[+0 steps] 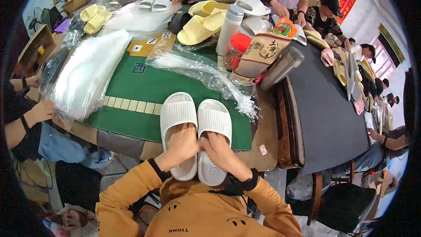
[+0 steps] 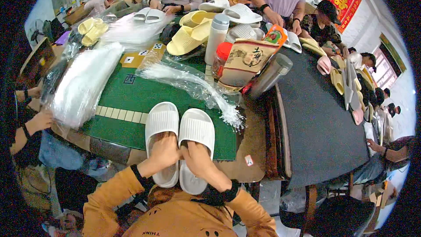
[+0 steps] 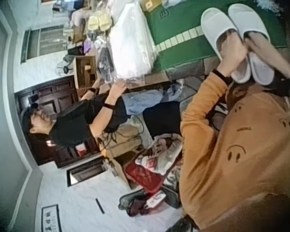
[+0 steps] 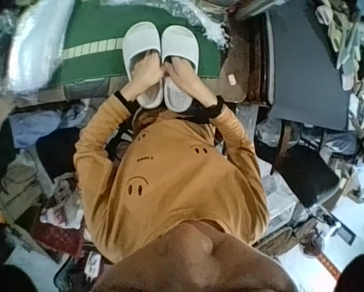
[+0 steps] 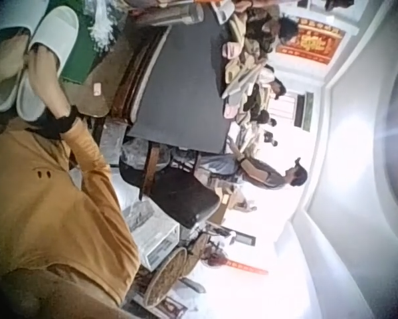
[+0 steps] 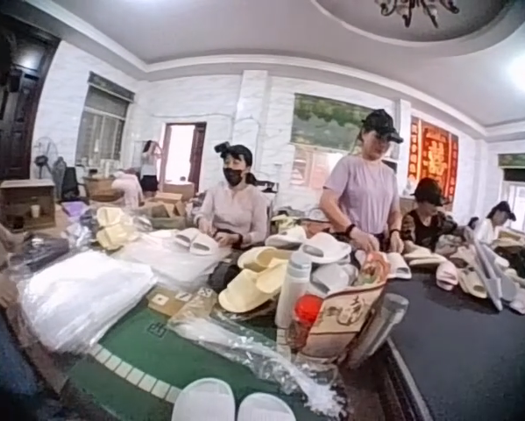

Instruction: Inspecting and tagging plastic sandals at a manufacturing or processing station.

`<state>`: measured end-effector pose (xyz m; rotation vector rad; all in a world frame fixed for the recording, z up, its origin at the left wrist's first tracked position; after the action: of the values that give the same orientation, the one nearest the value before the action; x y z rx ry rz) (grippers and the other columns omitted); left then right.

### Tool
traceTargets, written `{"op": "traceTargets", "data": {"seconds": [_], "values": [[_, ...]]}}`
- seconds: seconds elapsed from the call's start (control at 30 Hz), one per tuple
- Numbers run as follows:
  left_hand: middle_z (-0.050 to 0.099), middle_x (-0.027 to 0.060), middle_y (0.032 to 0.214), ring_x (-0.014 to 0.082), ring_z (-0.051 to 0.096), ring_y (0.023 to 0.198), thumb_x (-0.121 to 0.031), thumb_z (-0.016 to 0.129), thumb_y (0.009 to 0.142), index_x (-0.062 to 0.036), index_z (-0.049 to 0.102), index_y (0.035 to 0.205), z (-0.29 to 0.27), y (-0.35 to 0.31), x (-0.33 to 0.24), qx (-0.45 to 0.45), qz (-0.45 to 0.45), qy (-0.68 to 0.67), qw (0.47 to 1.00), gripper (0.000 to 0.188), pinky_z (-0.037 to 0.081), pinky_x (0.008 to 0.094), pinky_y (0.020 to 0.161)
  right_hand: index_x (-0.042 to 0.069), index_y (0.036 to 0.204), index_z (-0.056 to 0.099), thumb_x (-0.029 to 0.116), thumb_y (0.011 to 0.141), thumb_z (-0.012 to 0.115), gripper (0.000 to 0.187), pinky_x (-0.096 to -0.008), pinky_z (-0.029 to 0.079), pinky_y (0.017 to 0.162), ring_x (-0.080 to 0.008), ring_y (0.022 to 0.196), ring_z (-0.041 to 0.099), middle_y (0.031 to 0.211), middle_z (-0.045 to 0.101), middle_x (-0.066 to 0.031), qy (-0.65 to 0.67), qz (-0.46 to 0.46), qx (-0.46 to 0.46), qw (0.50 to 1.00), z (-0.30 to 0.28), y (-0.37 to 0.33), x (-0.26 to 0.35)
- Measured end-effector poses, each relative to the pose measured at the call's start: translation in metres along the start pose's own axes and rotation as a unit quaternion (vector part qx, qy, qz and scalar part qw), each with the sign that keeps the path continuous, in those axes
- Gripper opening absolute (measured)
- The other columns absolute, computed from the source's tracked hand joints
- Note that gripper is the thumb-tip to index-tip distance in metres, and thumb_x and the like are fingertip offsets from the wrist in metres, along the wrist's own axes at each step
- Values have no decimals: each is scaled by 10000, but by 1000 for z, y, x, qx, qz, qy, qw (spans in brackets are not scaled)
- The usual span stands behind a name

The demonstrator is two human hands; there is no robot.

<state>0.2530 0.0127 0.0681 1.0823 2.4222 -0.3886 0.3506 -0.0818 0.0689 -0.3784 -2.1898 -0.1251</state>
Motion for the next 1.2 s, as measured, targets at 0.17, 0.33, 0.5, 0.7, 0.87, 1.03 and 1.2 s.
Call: {"op": "traceTargets", "data": {"seconds": [0.17,0.33,0.5,0.7,0.87,1.03,1.2], "values": [[582,333,1051,481,622,858,-476,680,778,121,550,1033,4,1,3,-25,6,-50,998,662,523,520,749,-51,1158,536,47,872,564,303,-489,399,941,-437,1128,489,1189,549,-260,-87,-168,-65,980,-15,-35,21],[593,339,1011,477,626,833,-512,670,775,120,573,986,-2,0,3,-20,33,-44,998,673,523,517,725,-13,1014,661,16,856,616,166,-378,534,744,-330,828,659,908,672,-161,12,-167,-94,981,-56,-38,37],[602,344,980,477,620,858,-534,670,764,129,554,1020,0,-1,5,-30,36,-71,996,721,512,509,748,-11,937,667,-8,847,580,125,-363,519,693,-308,764,652,868,658,-177,-37,-121,-198,972,-100,19,2],[586,346,1041,472,607,924,-532,661,771,152,522,1084,3,0,6,-31,33,-73,996,765,492,505,814,48,901,696,7,797,581,160,-394,516,752,-324,845,637,906,632,-142,-247,-207,-95,942,-103,48,-18],[559,347,1106,466,591,976,-536,642,793,153,501,1110,6,-1,9,-22,57,-63,996,771,481,506,833,70,914,671,47,815,590,130,-401,521,740,-310,837,640,890,634,-120,-269,-225,-49,935,-103,58,-20],[566,343,1069,474,592,951,-530,641,799,150,506,1099,0,0,4,-4,38,-59,997,755,483,508,825,78,948,645,58,816,594,143,-409,525,699,-314,804,644,873,628,-104,-276,-246,-47,928,-103,58,-30],[543,356,1101,475,587,965,-534,631,803,155,502,1099,0,0,4,25,27,-67,997,761,484,511,825,73,924,646,63,817,596,119,-409,527,685,-321,792,643,893,627,-93,-272,-295,-14,916,-106,56,-27]]}}
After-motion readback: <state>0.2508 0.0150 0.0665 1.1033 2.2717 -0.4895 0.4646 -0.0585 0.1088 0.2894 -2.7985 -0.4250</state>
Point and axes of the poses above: each hand's wrist, its own y-axis towards the middle knuckle, its own z-axis out of the palm, x = y × z, the point moved 3 cm from there along y, towards the middle knuckle
